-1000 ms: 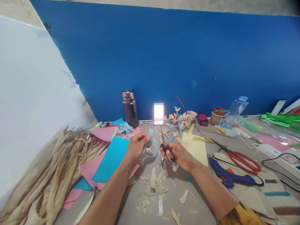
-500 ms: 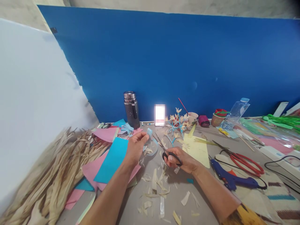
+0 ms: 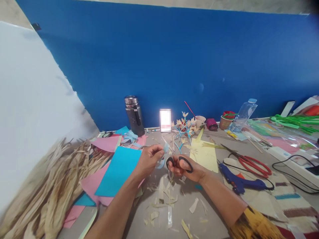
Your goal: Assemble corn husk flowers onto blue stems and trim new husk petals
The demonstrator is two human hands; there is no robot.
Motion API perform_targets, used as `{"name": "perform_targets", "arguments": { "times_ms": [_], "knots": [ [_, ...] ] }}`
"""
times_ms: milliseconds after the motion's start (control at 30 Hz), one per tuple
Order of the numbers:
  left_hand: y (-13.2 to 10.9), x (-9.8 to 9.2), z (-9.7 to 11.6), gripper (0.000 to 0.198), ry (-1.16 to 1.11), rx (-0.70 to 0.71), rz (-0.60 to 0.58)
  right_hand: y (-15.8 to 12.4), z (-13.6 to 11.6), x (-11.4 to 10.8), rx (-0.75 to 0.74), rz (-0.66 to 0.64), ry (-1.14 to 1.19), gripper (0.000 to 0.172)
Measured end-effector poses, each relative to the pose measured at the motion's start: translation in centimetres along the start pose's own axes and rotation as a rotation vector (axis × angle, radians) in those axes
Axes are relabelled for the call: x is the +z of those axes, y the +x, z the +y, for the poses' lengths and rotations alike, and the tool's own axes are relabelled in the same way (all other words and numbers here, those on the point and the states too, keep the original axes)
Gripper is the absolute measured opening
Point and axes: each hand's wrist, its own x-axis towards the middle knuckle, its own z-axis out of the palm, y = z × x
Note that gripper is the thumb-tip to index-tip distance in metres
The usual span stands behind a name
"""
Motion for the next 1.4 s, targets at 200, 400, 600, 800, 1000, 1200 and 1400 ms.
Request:
{"name": "perform_targets", "arguments": {
  "times_ms": [200,400,600,800,1000,1200,1400],
  "knots": [
    [0.2,-1.4,0.1,0.025,0.009,-0.026,-0.041,0.2,0.2,0.9,0.003,0.001,0.172,0.066],
    [0.0,-1.6,0.8,0.026,0.029,-0.078,-0.06,0.8,1.2,1.8,0.025,0.182,0.184,0.053],
    [-0.4,-1.3,1.4,0.024,0.098,-0.052,-0.152,0.9,1.8,2.2,0.054,0.211,0.219,0.058],
    [-0.4,-0.9,0.9,0.016,0.266,0.057,-0.141,0.5,-1.2,0.3,-0.122,0.373,0.255,0.055],
    [-0.5,0.1,1.3,0.02,0.0,-0.102,-0.045,0.7,-2.2,-1.2,-0.134,0.549,0.098,0.054],
    [-0.6,0.3,0.6,0.028,-0.347,-0.171,-0.029,2.1,0.8,0.2,0.094,0.535,-0.537,0.042],
    [-0.9,1.6,-0.3,0.028,-0.291,-0.191,-0.052,1.4,0.5,0.0,0.1,0.3,-0.561,0.041]
  ]
}}
